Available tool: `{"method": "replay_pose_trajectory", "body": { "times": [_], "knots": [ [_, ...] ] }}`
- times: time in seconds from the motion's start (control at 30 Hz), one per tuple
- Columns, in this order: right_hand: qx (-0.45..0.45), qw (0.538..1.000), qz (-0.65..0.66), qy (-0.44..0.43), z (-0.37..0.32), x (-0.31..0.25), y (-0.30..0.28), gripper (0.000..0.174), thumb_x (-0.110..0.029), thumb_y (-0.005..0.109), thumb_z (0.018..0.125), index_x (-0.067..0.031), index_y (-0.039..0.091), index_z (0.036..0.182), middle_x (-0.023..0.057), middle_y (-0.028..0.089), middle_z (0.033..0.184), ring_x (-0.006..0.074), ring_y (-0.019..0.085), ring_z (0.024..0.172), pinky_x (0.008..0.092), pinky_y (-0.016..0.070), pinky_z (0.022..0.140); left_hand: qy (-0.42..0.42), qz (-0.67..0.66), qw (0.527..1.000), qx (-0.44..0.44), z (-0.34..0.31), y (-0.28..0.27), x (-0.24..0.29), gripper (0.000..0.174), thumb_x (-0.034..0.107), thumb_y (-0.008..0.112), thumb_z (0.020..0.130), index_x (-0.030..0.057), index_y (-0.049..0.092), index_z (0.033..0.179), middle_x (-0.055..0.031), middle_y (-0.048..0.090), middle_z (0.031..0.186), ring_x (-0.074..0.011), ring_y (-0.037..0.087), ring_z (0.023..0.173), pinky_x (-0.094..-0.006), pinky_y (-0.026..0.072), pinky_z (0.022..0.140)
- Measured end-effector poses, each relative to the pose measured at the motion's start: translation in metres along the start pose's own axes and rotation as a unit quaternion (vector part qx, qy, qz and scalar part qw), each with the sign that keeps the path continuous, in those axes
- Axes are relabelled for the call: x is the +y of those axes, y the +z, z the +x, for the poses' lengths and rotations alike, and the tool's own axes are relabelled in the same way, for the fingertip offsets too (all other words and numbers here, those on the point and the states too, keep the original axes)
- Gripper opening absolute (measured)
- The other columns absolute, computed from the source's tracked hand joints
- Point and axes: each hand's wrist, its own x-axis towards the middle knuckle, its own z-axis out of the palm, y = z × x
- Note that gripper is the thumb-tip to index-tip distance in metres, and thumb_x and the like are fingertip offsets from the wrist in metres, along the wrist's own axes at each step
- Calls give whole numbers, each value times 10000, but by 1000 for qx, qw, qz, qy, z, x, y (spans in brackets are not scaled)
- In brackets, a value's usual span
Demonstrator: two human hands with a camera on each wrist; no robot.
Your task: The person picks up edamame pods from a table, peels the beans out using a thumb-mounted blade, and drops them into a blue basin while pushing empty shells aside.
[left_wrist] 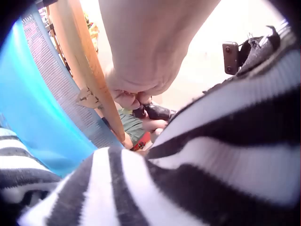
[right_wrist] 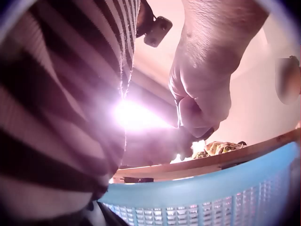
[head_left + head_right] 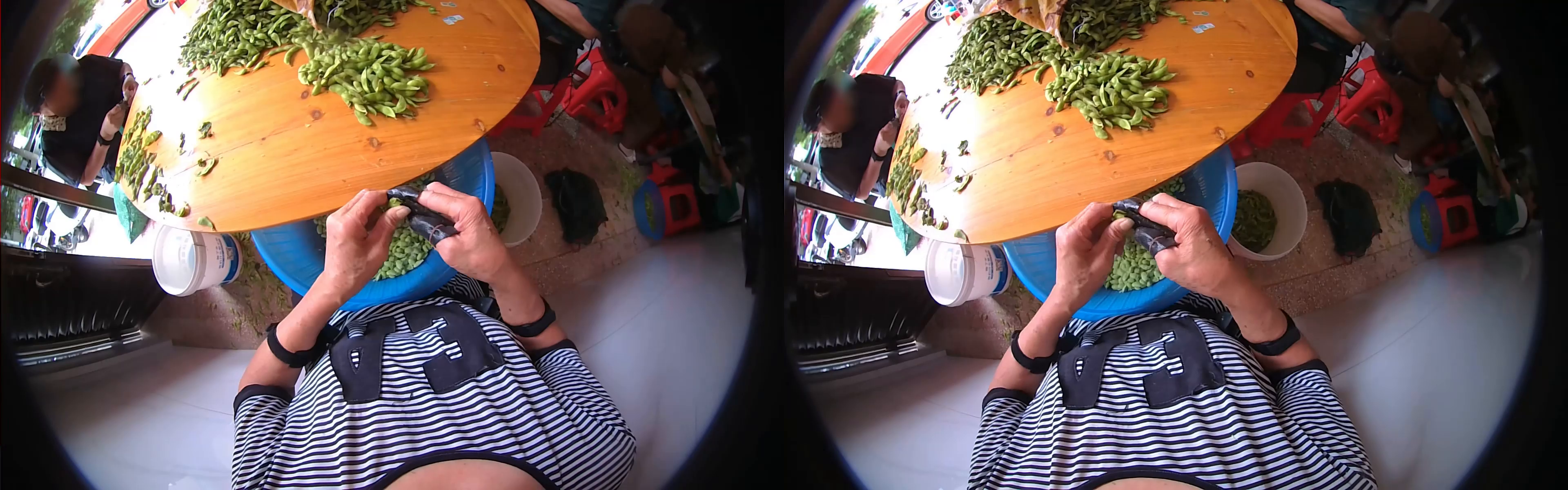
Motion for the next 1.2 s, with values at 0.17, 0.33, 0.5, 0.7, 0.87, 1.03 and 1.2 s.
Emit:
{"method": "replay_pose_trajectory", "body": {
  "times": [0.17,0.33,0.5,0.7,0.87,1.03,1.2],
  "knots": [
    [44,995,-77,-52,-1,3,4,316,110,514,709,69,595,1013,61,501,788,123,491,705,253,406,616,245,175,952,55,6,-3,13,82,16,565,913,-31,604,967,-61,560,629,-102,572,544,-243,436,482],
    [-122,910,348,187,0,20,-22,324,83,486,687,54,614,983,4,511,759,87,505,690,242,403,590,-62,-101,984,-137,9,-28,19,204,170,557,958,-22,611,911,-76,581,620,-121,489,446,-278,404,438],
    [-65,978,181,84,3,20,-11,348,100,498,695,36,615,1017,63,534,770,137,517,669,282,427,569,-164,-228,937,-208,13,-31,26,254,238,547,974,2,620,912,-22,595,662,-81,517,523,-220,418,480],
    [54,991,-110,-55,-4,-18,11,305,113,528,652,46,594,943,130,466,775,280,520,683,307,412,600,-164,-390,892,-158,6,-18,27,178,184,566,950,21,588,1020,-41,624,852,-111,602,756,-257,507,651],
    [74,984,-150,-59,-3,-19,9,300,111,607,674,49,607,967,144,531,812,267,588,730,325,463,632,-147,-473,853,-163,6,-13,14,175,106,507,954,23,570,1095,-69,636,964,-143,606,808,-276,503,680],
    [35,999,15,26,-3,-3,-10,367,158,465,676,56,615,996,88,560,840,126,539,749,231,429,672,-173,-440,861,-188,4,-18,21,231,76,464,970,6,556,1170,-61,644,997,-123,586,800,-258,499,694],
    [57,989,103,88,-11,-1,-20,342,125,459,655,71,585,968,18,513,827,81,494,767,208,400,655,-159,-311,901,-256,2,-20,19,251,97,501,971,-14,571,1185,-65,660,971,-130,596,770,-260,497,687]
  ]
}}
